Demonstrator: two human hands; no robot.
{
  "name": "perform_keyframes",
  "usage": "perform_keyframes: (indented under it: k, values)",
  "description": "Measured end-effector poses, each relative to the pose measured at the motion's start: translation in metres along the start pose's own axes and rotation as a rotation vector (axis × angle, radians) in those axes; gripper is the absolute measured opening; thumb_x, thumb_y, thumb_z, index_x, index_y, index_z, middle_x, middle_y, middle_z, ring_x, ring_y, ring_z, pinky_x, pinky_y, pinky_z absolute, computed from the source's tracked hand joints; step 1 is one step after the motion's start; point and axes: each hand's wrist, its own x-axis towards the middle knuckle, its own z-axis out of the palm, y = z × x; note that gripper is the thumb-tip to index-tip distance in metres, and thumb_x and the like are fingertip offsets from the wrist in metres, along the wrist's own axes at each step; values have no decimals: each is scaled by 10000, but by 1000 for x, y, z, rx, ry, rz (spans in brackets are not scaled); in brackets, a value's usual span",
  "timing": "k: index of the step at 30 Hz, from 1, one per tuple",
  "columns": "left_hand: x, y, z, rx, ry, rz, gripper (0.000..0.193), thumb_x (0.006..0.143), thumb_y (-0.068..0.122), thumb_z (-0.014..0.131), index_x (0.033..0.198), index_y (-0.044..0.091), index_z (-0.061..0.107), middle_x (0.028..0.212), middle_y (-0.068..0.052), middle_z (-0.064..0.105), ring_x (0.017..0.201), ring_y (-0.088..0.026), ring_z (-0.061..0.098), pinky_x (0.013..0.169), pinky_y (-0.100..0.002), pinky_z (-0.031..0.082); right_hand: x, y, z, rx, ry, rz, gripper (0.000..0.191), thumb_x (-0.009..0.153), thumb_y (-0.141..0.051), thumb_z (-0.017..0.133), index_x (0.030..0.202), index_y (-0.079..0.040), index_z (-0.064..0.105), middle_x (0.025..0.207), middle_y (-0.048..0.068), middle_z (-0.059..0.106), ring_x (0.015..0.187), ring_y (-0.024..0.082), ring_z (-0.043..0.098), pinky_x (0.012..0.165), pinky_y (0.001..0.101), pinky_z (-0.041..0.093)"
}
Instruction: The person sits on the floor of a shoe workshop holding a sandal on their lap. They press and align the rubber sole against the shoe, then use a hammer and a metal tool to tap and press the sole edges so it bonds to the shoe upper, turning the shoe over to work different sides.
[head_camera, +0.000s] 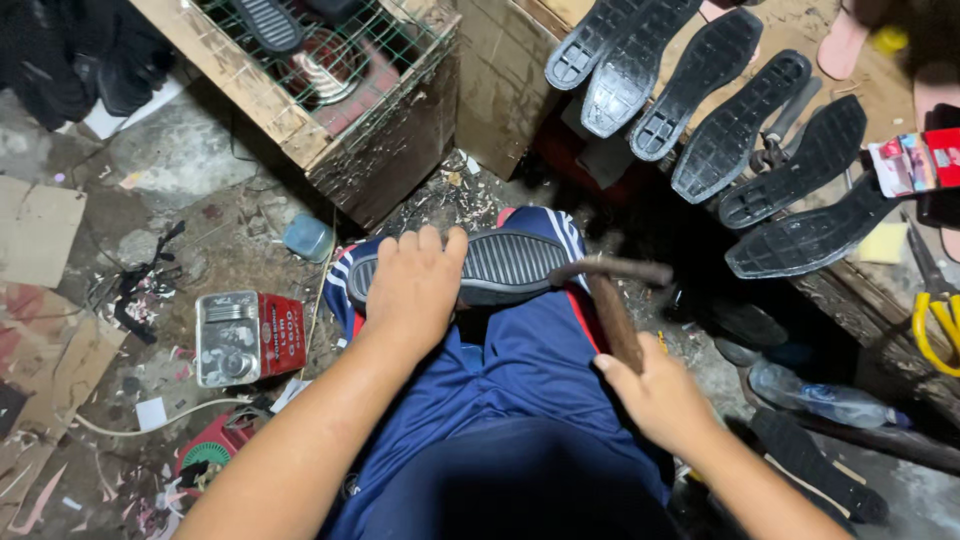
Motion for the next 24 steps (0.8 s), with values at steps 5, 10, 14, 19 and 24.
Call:
perform_keyframes:
  k: [5, 10, 14, 19, 24]
  values:
    - [-4, 2, 6, 15, -107, -31, 487, 785, 190, 699, 1244, 95, 564, 1021, -103, 636, 964, -287, 633, 790, -427, 447, -10, -30, -17, 396, 150, 83, 235, 955, -261, 589, 1054, -52, 627, 806, 164, 692, 736, 341, 653, 718, 473, 531]
    - [-2, -4, 5, 65, 32, -27, 491, 815, 200, 706, 1273, 92, 566, 1030, -112, 646, 944, -275, 641, 766, -426, 452, 6, -37, 0, -92, -266, 195, 445, 898, -389, 764, 1100, -10, 648, 838, 194, 682, 797, 361, 685, 748, 441, 517]
    - [-5, -5, 6, 23, -81, -23, 589, 752, 206, 725, 1302, 85, 551, 1042, -107, 643, 971, -280, 634, 777, -433, 452, -1, -22, 10, 333, 22, 21, 340, 875, -359, 668, 986, -37, 682, 835, 158, 716, 759, 309, 689, 703, 404, 554]
    - [-2, -13, 3, -89, -36, -12, 701, 732, 222, 816, 1355, 81, 528, 1100, -142, 634, 1035, -321, 626, 856, -467, 453, 20, -23, 39, -162, -265, 41, 480, 874, -402, 736, 1152, -25, 630, 808, 193, 710, 767, 392, 682, 684, 457, 523]
    - [-21, -57, 5, -609, 245, -50, 794, 729, 205, 883, 1413, 30, 519, 1311, -247, 620, 1213, -398, 587, 1013, -461, 464, 30, -20, 9, 185, -286, 114, 404, 848, -330, 735, 1103, -28, 651, 808, 104, 722, 719, 267, 685, 660, 415, 548]
